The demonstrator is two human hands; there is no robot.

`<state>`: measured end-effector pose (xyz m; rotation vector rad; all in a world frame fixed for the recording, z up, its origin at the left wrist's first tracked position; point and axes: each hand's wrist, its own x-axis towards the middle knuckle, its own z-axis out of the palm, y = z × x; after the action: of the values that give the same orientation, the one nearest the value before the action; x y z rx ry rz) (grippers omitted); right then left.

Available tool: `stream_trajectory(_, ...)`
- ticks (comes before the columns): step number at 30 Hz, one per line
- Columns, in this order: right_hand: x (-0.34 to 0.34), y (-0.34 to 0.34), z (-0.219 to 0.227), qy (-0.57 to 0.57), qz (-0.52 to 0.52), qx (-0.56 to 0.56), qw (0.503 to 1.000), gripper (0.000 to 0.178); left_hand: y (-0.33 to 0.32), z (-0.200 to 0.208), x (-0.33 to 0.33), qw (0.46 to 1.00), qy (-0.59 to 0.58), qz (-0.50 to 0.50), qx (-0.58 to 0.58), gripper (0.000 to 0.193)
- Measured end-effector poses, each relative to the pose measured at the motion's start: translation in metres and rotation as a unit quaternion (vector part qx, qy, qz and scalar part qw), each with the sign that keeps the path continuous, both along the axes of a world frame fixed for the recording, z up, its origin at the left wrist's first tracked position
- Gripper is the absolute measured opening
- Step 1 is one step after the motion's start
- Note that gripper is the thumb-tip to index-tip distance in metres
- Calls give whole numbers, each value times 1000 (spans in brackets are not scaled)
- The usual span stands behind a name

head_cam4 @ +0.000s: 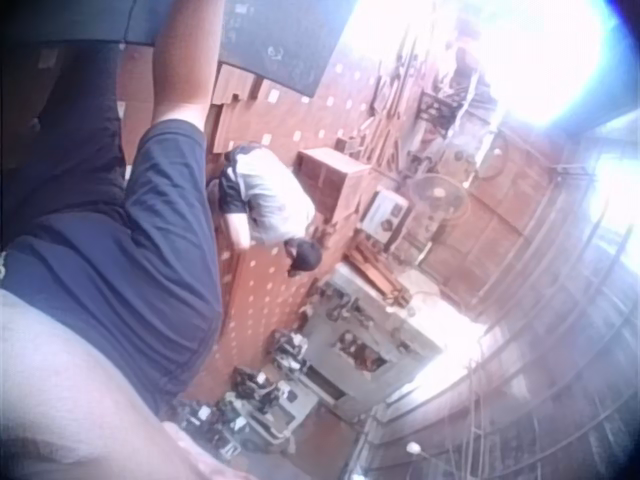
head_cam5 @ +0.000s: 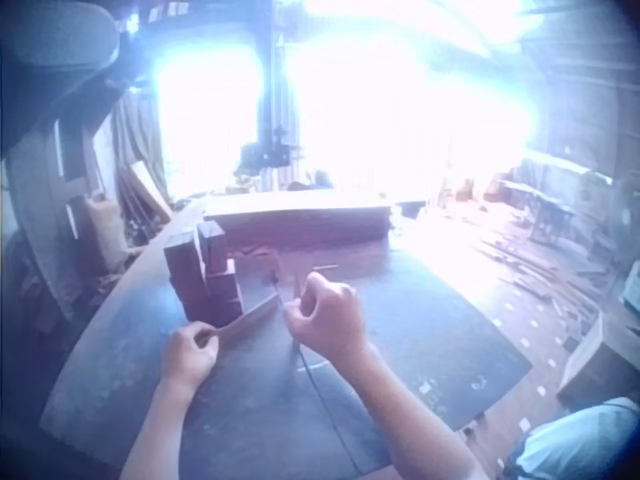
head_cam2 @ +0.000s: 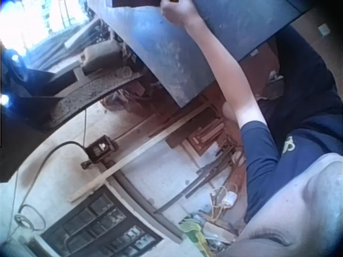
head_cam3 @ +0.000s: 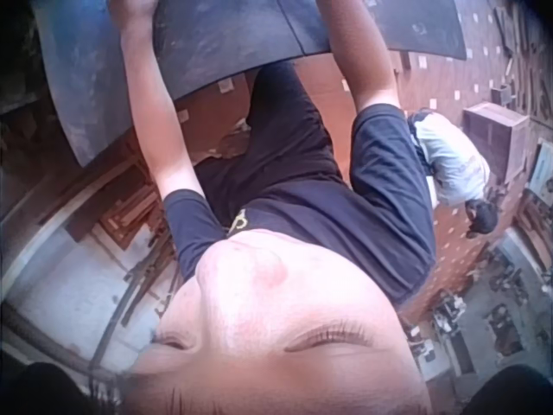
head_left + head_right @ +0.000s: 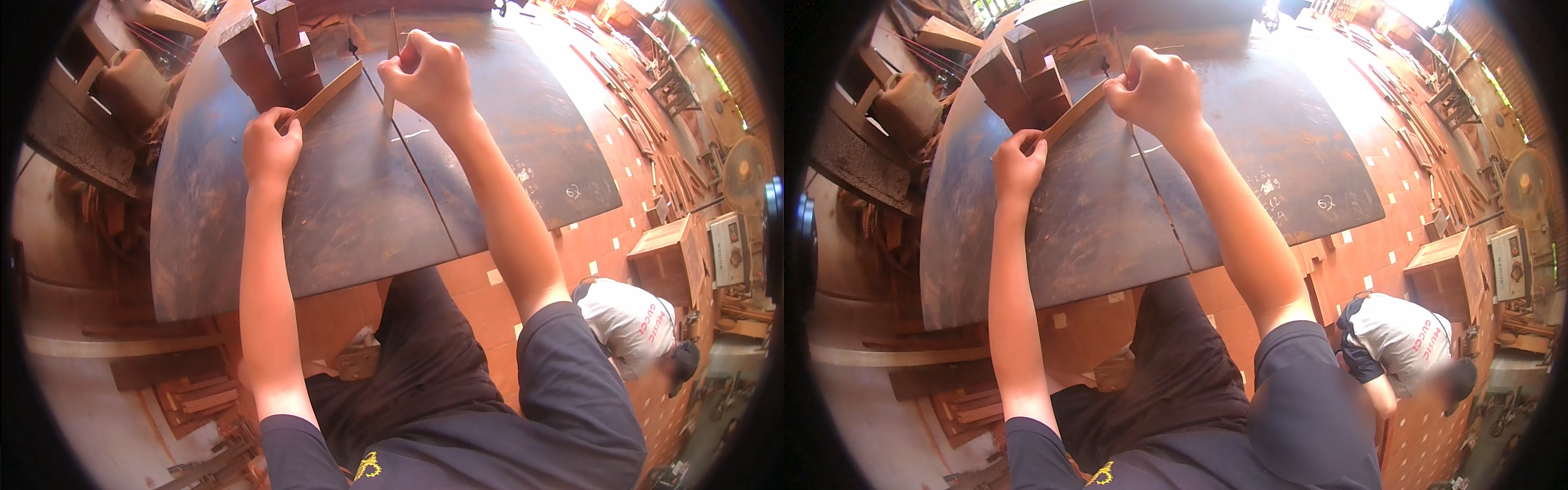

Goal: The person handles small wooden blocks and thin wooden strips on a workbench, aligning and stacking them into a small structure. The person repeatedly picks up, positions, and adjusts the blocks and strips by hand.

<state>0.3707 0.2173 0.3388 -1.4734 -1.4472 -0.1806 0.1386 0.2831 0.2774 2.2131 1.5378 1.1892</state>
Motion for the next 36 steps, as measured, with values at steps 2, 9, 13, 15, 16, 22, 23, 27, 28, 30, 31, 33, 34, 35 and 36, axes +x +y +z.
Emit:
stream_trajectory(2, 4, 3, -1, 23, 1, -10, 1000, 22, 0, 0, 0, 1000, -6, -5, 5, 15)
stream_trajectory(9, 17, 24, -18, -55, -51, 76, 994, 22, 12, -7, 11, 999, 3, -34, -12, 20)
stream_trajectory(13, 19, 30, -29, -21, -17, 52, 998, 23, 24, -11, 8, 996, 44, -76, 10, 22)
stream_trajectory(15, 30, 26, -33, -25, -41, -6, 999, 25, 22, -7, 24, 991, 71, -113, 26, 25)
stream_trajectory(16, 14, 31, -33, -77, -27, -35, 996, 28, 31, -13, -2, 991, 90, -94, 36, 26)
stream_trajectory(22, 29, 23, -40, -29, -13, -66, 997, 33, 40, -17, 16, 983, 165, -68, 44, 21)
stream_trajectory(23, 30, 24, -40, -25, -34, -51, 998, 32, 46, -15, 18, 979, 184, -82, 42, 19)
stream_trajectory(27, 20, 31, -41, 22, -33, -59, 997, 28, 63, 9, 26, 948, 294, -121, -17, 15)
stream_trajectory(28, 19, 32, -42, 27, -34, -66, 997, 28, 65, 17, 30, 934, 329, -131, -43, 14)
stream_trajectory(30, 16, 35, -43, 32, -33, -77, 996, 29, 77, 21, 32, 924, 346, -151, -60, 19)
stream_trajectory(31, 12, 38, -44, 42, -38, -74, 996, 31, 83, 21, 31, 922, 346, -161, -71, 20)
stream_trajectory(33, 13, 44, -51, 23, -34, -87, 995, 33, 73, 23, 44, 912, 366, -169, -77, 26)
stream_trajectory(34, 14, 47, -55, 13, -30, -95, 995, 35, 58, 21, 53, 917, 369, -141, -52, 28)
stream_trajectory(35, 12, 52, -61, 10, -36, -93, 995, 34, 40, 21, 61, 920, 374, -113, -26, 31)
stream_trajectory(36, 16, 56, -64, -6, -31, -97, 995, 33, 30, 17, 65, 922, 377, -84, 1, 33)
